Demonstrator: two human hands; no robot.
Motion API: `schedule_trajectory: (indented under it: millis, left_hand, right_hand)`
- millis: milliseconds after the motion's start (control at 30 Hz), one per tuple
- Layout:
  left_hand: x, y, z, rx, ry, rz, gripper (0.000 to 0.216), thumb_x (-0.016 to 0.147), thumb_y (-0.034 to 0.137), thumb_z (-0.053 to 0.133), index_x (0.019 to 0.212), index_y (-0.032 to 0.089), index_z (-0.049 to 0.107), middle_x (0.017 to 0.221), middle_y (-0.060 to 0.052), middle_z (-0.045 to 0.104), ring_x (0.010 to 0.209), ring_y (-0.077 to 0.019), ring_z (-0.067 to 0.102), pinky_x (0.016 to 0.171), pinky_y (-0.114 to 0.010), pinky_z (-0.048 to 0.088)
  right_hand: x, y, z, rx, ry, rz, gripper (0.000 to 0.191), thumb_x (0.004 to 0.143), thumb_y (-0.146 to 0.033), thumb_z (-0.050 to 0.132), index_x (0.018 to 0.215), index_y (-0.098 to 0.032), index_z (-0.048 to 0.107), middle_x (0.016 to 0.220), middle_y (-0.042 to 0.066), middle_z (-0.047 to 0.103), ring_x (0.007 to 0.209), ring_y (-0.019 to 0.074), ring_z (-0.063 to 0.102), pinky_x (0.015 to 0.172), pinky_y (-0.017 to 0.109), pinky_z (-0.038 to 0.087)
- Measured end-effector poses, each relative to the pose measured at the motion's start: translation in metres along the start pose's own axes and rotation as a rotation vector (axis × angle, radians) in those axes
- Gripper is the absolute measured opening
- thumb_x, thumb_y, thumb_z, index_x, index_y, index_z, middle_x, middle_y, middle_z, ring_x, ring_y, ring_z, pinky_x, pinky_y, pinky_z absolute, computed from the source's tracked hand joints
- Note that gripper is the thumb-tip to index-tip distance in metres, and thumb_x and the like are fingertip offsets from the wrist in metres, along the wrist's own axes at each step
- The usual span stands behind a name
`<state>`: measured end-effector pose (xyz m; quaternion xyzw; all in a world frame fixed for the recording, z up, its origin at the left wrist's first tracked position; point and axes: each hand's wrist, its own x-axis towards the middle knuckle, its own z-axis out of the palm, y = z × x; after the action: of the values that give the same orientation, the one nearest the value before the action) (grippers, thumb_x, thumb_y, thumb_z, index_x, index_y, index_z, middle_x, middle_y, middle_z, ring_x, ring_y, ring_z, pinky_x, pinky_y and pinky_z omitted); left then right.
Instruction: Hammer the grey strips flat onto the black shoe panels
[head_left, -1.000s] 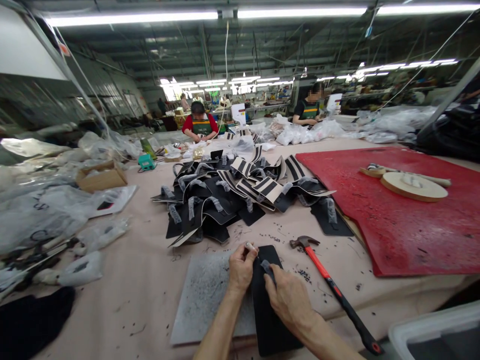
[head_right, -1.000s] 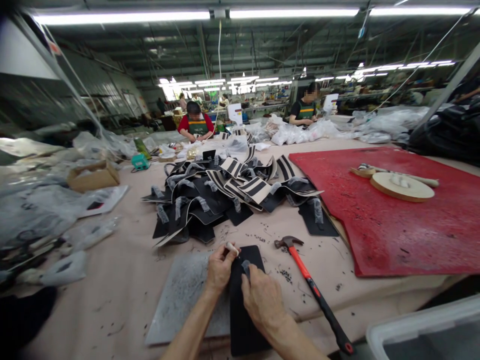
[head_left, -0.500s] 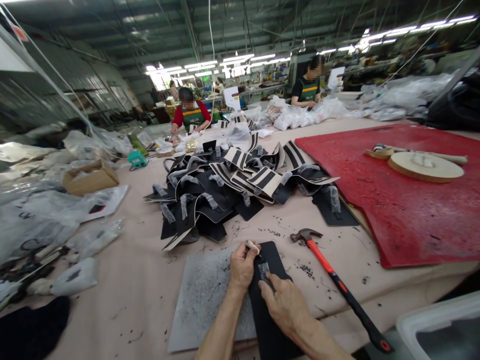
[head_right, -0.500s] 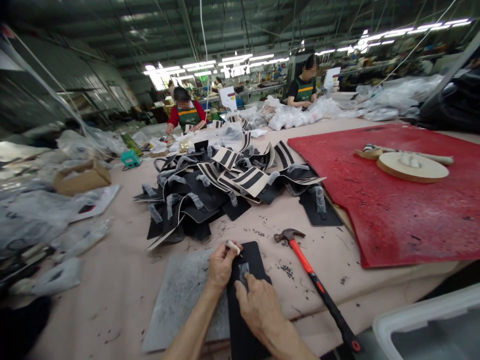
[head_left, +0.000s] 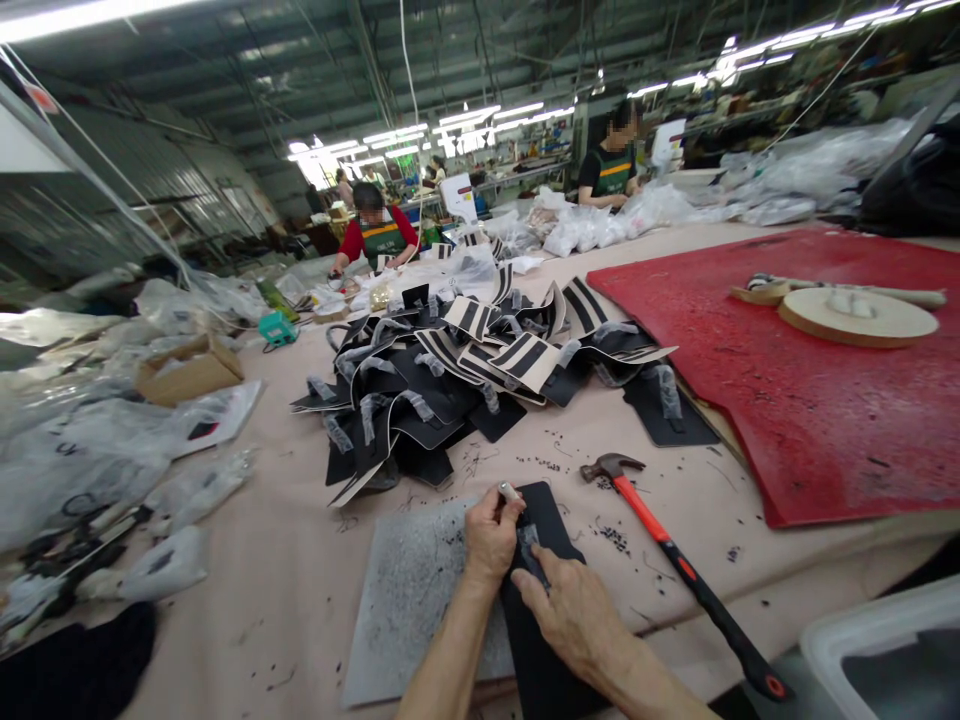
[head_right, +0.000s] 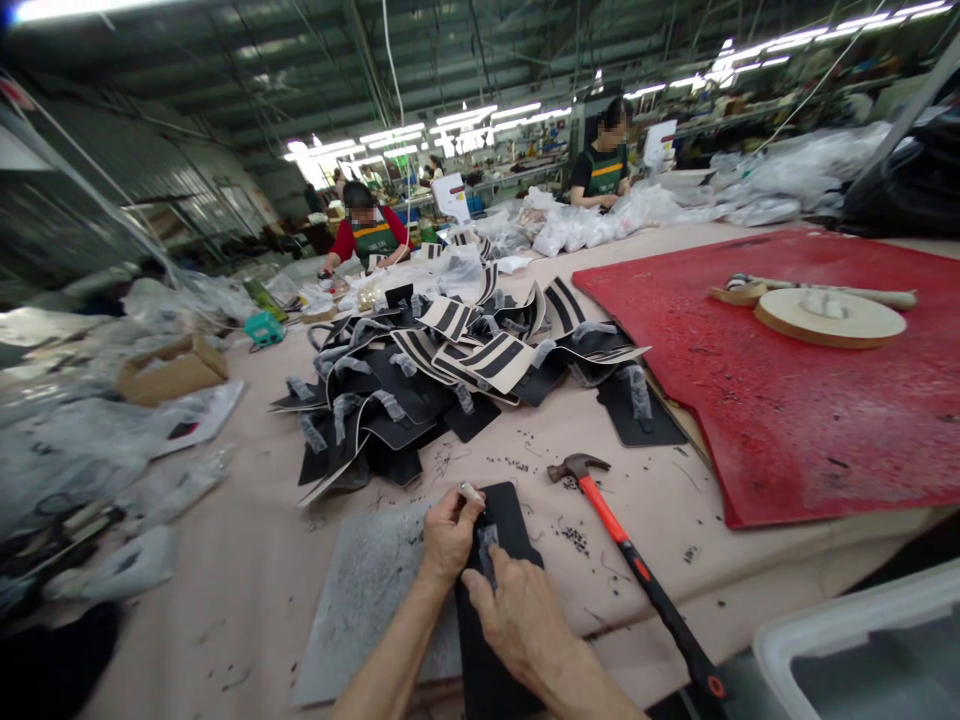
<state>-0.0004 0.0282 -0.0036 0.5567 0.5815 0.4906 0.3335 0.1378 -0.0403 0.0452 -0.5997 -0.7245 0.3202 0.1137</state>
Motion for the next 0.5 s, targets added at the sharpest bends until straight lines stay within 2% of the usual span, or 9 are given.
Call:
schedule_trajectory:
  millis: [67,133,200,267,333,433,500]
  left_hand:
    - [-0.001,0.003,-0.001,0.064,-0.006,0.048,0.014,0.086,0.027,0.062,0.09,0.018,0.071,0.084,-0.004,0.077,0.075,-0.0181,0.071,0.07,-0.025,0.054]
    - [-0.002,0.006,-0.001,0.104,-0.023,0.097,0.014,0.086,0.025,0.06,0.09,0.019,0.071,0.084,-0.003,0.077,0.076,-0.0178,0.071,0.071,-0.025,0.054]
    - [-0.003,0.008,-0.001,0.131,-0.04,0.14,0.014,0.087,0.023,0.059,0.092,0.019,0.071,0.086,-0.004,0.077,0.078,-0.0182,0.071,0.074,-0.026,0.054]
    - [-0.003,0.008,-0.001,0.148,-0.062,0.173,0.015,0.087,0.022,0.058,0.094,0.02,0.071,0.088,-0.004,0.077,0.08,-0.0186,0.072,0.077,-0.026,0.054]
    - [-0.003,0.007,-0.001,0.154,-0.083,0.191,0.015,0.087,0.021,0.057,0.095,0.02,0.071,0.09,-0.004,0.077,0.082,-0.0189,0.072,0.078,-0.027,0.054]
    - [-0.002,0.006,-0.001,0.156,-0.102,0.202,0.016,0.088,0.02,0.056,0.097,0.02,0.07,0.091,-0.005,0.076,0.083,-0.0191,0.071,0.079,-0.027,0.053]
    - [-0.002,0.006,-0.001,0.159,-0.111,0.208,0.016,0.088,0.019,0.055,0.096,0.02,0.069,0.09,-0.004,0.076,0.082,-0.0188,0.07,0.079,-0.027,0.053]
  right_hand:
    - [-0.003,0.009,-0.011,0.052,0.023,-0.08,0.05,0.098,-0.046,0.041,0.132,-0.013,0.058,0.115,0.016,0.07,0.105,0.0288,0.066,0.089,0.037,0.047]
    - [-0.005,0.026,-0.025,0.017,0.136,-0.122,0.046,0.099,-0.045,0.04,0.13,-0.016,0.058,0.12,0.015,0.066,0.108,0.0275,0.063,0.091,0.037,0.046]
    - [-0.007,0.053,-0.039,-0.136,0.304,-0.068,0.043,0.097,-0.042,0.045,0.126,-0.014,0.058,0.121,0.018,0.062,0.11,0.031,0.059,0.091,0.041,0.045]
    - [-0.007,0.084,-0.052,-0.313,0.398,0.064,0.04,0.091,-0.037,0.053,0.121,-0.012,0.058,0.117,0.021,0.06,0.106,0.0356,0.058,0.087,0.045,0.045]
    - [-0.008,0.113,-0.061,-0.326,0.363,0.212,0.029,0.087,-0.029,0.054,0.11,-0.013,0.059,0.106,0.019,0.06,0.096,0.0345,0.059,0.08,0.044,0.044]
    - [-0.008,0.137,-0.07,0.012,0.228,0.351,0.006,0.081,-0.023,0.052,0.085,-0.018,0.054,0.084,0.011,0.058,0.079,0.0256,0.059,0.069,0.036,0.044]
    - [-0.006,0.136,-0.076,0.213,0.143,0.376,0.005,0.078,-0.024,0.052,0.077,-0.021,0.048,0.072,0.005,0.054,0.065,0.0196,0.056,0.059,0.031,0.043]
